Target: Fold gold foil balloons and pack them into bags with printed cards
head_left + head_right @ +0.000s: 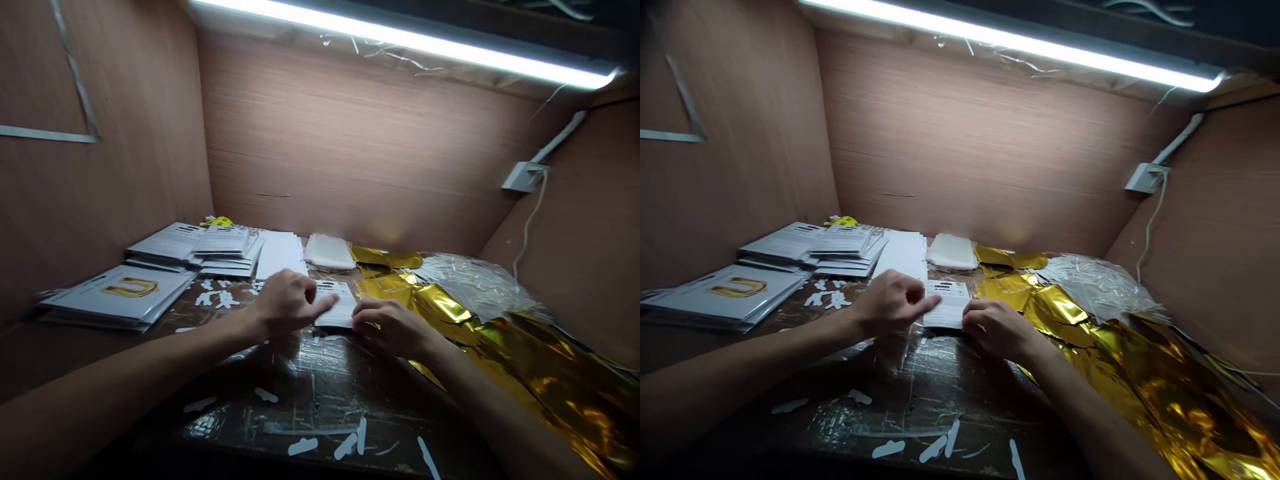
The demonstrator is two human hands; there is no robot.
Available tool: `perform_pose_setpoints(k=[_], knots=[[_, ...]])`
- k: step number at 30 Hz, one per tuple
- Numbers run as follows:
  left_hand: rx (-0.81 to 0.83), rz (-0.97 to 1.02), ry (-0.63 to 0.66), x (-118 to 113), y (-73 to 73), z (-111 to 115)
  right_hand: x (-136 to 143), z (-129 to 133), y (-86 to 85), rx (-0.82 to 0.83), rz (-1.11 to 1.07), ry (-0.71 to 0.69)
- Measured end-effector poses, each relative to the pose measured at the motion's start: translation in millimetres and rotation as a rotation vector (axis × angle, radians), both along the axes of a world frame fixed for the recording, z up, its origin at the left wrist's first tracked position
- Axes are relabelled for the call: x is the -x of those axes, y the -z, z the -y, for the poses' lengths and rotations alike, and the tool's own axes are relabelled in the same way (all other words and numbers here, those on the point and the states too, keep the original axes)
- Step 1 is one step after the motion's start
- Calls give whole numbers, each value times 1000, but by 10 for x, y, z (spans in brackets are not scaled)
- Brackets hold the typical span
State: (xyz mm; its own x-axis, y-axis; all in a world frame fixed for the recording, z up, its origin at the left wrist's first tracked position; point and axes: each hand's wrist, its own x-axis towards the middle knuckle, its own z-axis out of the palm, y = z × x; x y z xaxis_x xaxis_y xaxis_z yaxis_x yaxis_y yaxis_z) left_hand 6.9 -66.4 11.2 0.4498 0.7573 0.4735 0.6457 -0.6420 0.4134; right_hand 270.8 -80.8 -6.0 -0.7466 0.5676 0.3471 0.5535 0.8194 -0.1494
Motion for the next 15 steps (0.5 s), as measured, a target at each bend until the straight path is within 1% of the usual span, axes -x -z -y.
perform_pose_setpoints(k=[1,2,3,4,5,7,9,15], knots=[[-90,-50,112,-24,20,44,20,19,0,24,18,0],[-136,-94,216,-53,51,81,41,37,4,45,31,-4],[-150,-149,290,-83,91,107,61,53,11,60,40,-7],[-142,-202,321,-110,136,123,78,64,19,72,45,-7],[-133,-259,325,-131,179,128,90,70,29,84,44,-3],[-119,-349,293,-149,252,111,98,62,51,106,25,1],[-114,-371,266,-141,300,76,87,29,76,121,-27,3],[-76,-191,250,-103,363,6,28,-91,155,120,-240,65]])
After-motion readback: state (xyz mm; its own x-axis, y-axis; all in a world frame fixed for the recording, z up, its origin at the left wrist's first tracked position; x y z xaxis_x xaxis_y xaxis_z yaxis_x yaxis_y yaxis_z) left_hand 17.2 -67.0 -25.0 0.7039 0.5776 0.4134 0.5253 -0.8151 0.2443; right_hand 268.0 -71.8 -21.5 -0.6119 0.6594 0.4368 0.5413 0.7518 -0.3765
